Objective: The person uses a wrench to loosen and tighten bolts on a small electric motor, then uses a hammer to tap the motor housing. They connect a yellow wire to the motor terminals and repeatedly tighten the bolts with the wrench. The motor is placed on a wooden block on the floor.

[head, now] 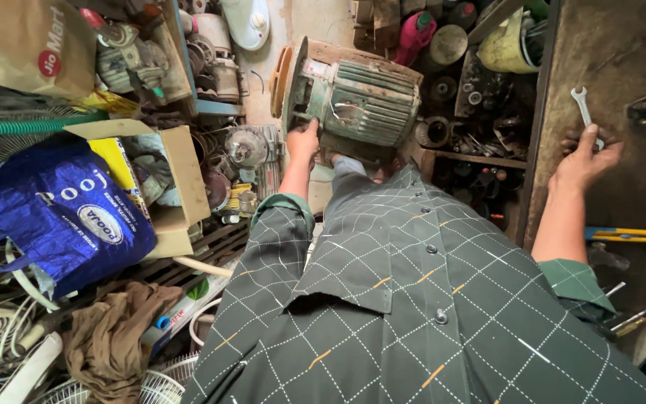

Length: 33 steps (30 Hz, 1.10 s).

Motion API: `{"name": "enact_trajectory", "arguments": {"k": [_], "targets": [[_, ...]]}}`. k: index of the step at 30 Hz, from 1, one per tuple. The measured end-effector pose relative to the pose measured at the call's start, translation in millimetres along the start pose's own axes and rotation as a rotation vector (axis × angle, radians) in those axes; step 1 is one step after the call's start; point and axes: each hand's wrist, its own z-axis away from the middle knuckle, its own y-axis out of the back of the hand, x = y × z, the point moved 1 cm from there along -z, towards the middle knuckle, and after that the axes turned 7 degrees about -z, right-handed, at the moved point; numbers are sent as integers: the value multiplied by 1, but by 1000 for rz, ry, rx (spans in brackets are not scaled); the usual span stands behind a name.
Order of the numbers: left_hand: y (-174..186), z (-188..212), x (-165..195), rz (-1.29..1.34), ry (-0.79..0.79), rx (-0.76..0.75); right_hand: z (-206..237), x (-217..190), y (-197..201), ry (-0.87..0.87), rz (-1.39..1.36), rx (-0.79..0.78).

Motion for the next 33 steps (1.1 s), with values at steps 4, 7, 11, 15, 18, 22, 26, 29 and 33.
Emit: {"name": "enact_trajectory", "arguments": {"k": [4,7,11,15,18,22,26,29,33], "targets": [[1,1,1,75,22,-35,2,-1,0,-22,4,9],[2,3,1,90,27,-10,4,-2,0,-41,2,23],[3,5,1,-18,22,11,6,-4,0,-12,-23,5],[2,7,2,116,40,-10,6,-5,-1,-27,-24,22],[3,8,5,-56,-48,62,6,-7,-2,-6,-49,5],[9,11,11,98,144,16,6,-9,-2,50,-52,-18],[10,10,14,306,310,-13,5,-10,-4,-31,-37,3],[6,9,13,130,76,-47,3,-11,-5,-11,-13,1],[1,6,7,96,20,-9,1,-11,-6,-20,-11,5]]}}
